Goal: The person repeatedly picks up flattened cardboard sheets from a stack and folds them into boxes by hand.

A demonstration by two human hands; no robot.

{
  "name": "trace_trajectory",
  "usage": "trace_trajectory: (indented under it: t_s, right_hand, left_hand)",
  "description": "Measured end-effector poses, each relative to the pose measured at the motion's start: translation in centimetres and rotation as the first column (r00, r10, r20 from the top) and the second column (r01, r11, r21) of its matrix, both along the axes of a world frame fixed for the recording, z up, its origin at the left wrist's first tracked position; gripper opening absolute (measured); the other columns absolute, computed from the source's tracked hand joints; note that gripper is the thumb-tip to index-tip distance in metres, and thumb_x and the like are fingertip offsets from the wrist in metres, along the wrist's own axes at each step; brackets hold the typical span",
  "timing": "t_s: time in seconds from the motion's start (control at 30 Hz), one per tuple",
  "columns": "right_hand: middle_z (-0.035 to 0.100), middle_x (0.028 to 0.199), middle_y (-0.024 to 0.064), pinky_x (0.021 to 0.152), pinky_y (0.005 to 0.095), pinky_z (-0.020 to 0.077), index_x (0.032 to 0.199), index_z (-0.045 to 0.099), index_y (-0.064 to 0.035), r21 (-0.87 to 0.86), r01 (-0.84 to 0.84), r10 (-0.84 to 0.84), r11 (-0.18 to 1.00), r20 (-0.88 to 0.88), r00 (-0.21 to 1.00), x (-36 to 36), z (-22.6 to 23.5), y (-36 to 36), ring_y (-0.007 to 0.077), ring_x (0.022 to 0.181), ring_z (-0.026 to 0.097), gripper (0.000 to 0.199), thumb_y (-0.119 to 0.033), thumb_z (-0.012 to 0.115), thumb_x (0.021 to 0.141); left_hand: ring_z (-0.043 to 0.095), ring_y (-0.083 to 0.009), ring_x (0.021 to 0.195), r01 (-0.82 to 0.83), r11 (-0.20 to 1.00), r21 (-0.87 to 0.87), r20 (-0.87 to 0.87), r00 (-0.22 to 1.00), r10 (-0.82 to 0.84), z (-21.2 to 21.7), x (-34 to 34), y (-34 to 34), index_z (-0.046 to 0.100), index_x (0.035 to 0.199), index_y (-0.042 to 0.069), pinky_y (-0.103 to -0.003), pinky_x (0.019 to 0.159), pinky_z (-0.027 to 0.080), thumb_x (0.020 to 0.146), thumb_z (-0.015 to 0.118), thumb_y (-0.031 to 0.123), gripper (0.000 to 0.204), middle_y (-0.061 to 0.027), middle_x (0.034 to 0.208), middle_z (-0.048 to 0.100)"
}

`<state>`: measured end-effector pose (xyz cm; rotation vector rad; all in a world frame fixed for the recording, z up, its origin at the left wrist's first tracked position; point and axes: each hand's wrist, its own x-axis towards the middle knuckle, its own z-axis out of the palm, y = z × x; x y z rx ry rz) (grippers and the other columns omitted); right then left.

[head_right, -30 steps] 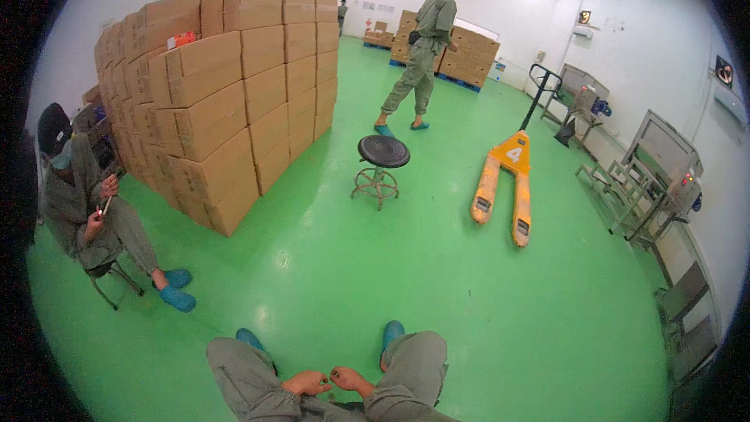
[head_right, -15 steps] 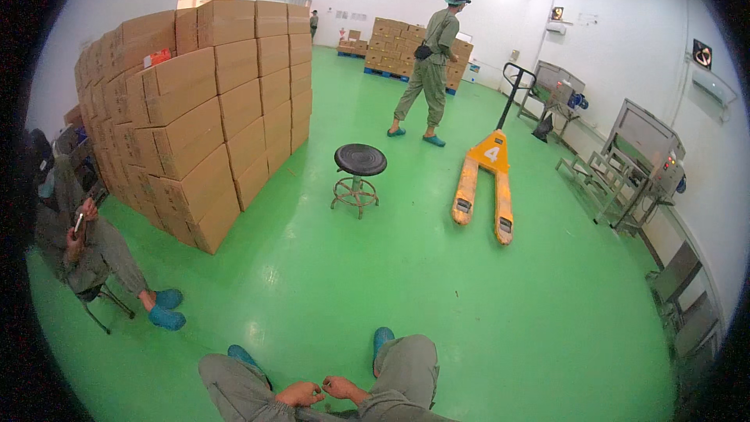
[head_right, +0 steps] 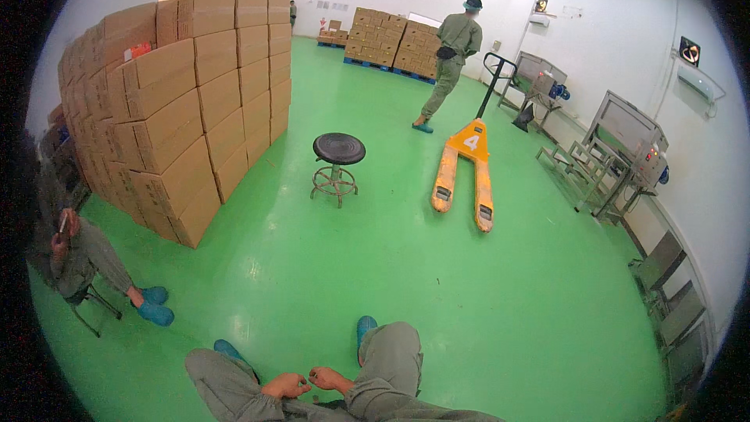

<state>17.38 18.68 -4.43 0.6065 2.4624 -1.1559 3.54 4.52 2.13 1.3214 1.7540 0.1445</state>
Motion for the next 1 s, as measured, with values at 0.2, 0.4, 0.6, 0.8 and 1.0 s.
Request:
trace_trajectory:
  t_s: [0.2,0.4,0.6,0.8,1.0]
  right_hand:
    - [0.068,0.113,0.0199,0.089,0.0483,0.0508,0.118,0.064,-0.0047,-0.038,0.021,-0.02,0.999,0.035,0.999,-0.2,-0.8,-0.1,0.0384,0.105,0.065,0.041,-0.037,0.059,0.093]
    - [0.069,0.111,0.0212,0.088,0.0478,0.0511,0.118,0.064,-0.0044,-0.037,0.031,-0.03,0.999,0.017,0.999,-0.3,-0.9,-0.1,0.0387,0.102,0.066,0.041,-0.036,0.059,0.092]
    - [0.07,0.109,0.0207,0.088,0.0482,0.051,0.117,0.064,-0.0036,-0.071,0.053,-0.052,0.996,0.022,0.998,-0.2,-0.4,-0.2,0.0389,0.102,0.066,0.041,-0.036,0.059,0.092]
    - [0.069,0.11,0.0208,0.087,0.0489,0.051,0.119,0.063,-0.0041,-0.037,0.023,-0.023,0.999,-0.013,1.0,-0.3,-0.6,0.0,0.0392,0.1,0.066,0.041,-0.037,0.056,0.095]
    - [0.068,0.113,0.0217,0.088,0.0482,0.0511,0.122,0.062,-0.0037,-0.053,0.044,-0.043,0.998,0.027,0.999,-0.4,0.2,0.0,0.0389,0.103,0.065,0.043,-0.036,0.058,0.094]
  left_hand:
    - [0.066,-0.0379,0.105,-0.015,1.0,-0.019,-0.001,1.0,0.015,0.5,0.0,-0.2,0.067,0.124,0.008,-0.046,0.096,0.05,0.09,0.059,0.048,0.053,-0.0203,0.112,0.07]
    - [0.067,-0.0383,0.104,0.005,1.0,-0.029,-0.005,1.0,-0.005,0.3,-0.1,-0.2,0.067,0.124,0.008,-0.046,0.094,0.051,0.091,0.058,0.05,0.054,-0.021,0.112,0.07]
    - [0.066,-0.0382,0.104,0.003,1.0,0.011,-0.035,0.999,-0.003,0.1,0.2,-0.4,0.067,0.123,0.008,-0.047,0.092,0.051,0.09,0.059,0.052,0.056,-0.0215,0.112,0.07]
    - [0.066,-0.0388,0.105,0.01,1.0,0.021,-0.035,0.999,-0.009,0.1,0.1,-0.6,0.068,0.122,0.008,-0.047,0.093,0.05,0.09,0.058,0.052,0.055,-0.0212,0.111,0.07]
    - [0.066,-0.0396,0.105,0.007,1.0,0.006,-0.037,0.999,-0.007,0.1,0.1,-0.6,0.068,0.122,0.008,-0.047,0.095,0.05,0.091,0.057,0.052,0.055,-0.0217,0.111,0.07]
